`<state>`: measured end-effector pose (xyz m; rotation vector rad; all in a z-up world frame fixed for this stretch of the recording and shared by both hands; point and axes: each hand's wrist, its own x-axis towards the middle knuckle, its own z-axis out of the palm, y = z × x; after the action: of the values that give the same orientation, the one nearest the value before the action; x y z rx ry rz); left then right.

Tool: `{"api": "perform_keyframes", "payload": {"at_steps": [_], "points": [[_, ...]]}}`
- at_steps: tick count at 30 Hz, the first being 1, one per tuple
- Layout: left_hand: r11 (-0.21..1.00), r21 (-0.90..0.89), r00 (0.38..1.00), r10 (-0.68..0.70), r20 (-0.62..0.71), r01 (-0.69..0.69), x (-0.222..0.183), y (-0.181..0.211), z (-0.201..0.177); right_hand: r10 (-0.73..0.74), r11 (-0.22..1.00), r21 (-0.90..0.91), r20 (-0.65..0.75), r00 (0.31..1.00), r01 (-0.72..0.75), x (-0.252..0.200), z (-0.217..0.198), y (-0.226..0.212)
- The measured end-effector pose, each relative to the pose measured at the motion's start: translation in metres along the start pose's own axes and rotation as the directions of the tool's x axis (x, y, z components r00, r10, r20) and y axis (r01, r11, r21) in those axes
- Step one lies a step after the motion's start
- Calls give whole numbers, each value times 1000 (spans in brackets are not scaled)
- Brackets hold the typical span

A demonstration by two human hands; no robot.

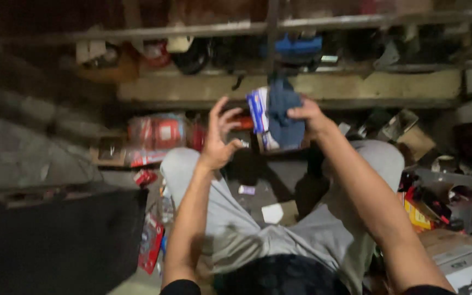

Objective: The person cleans a small cardboard parts box by wiping it repeatedly with a cloth.

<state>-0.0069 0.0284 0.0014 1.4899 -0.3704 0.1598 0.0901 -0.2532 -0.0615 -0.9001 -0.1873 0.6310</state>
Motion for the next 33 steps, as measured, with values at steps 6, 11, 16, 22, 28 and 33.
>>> {"api": "perform_keyframes", "payload": {"at_steps": [6, 11, 16, 22, 28, 33], "points": [[836, -473, 945, -148, 293, 278, 22, -22, 38, 6, 999, 47, 51, 999, -9, -38, 20, 5], [882, -378, 930, -154, 335, 282, 31, -22, 43, -14, 991, 135, -61, 998, 22, -44, 39, 2], [627, -706, 945, -225, 238, 328, 28, -53, 40, -61, 967, 249, 31, 998, 51, -40, 27, 11], [457, -796, 916, -243, 319, 398, 19, -73, 33, 76, 996, 40, -5, 997, -76, -31, 39, 11], [589, -754, 950, -84, 300, 290, 29, -17, 35, 59, 998, 18, 96, 994, -61, -42, 42, -7], [584, -792, 984, -108, 144, 180, 31, -19, 21, 15, 1000, -11, -56, 998, -16, -37, 18, -17]]}}
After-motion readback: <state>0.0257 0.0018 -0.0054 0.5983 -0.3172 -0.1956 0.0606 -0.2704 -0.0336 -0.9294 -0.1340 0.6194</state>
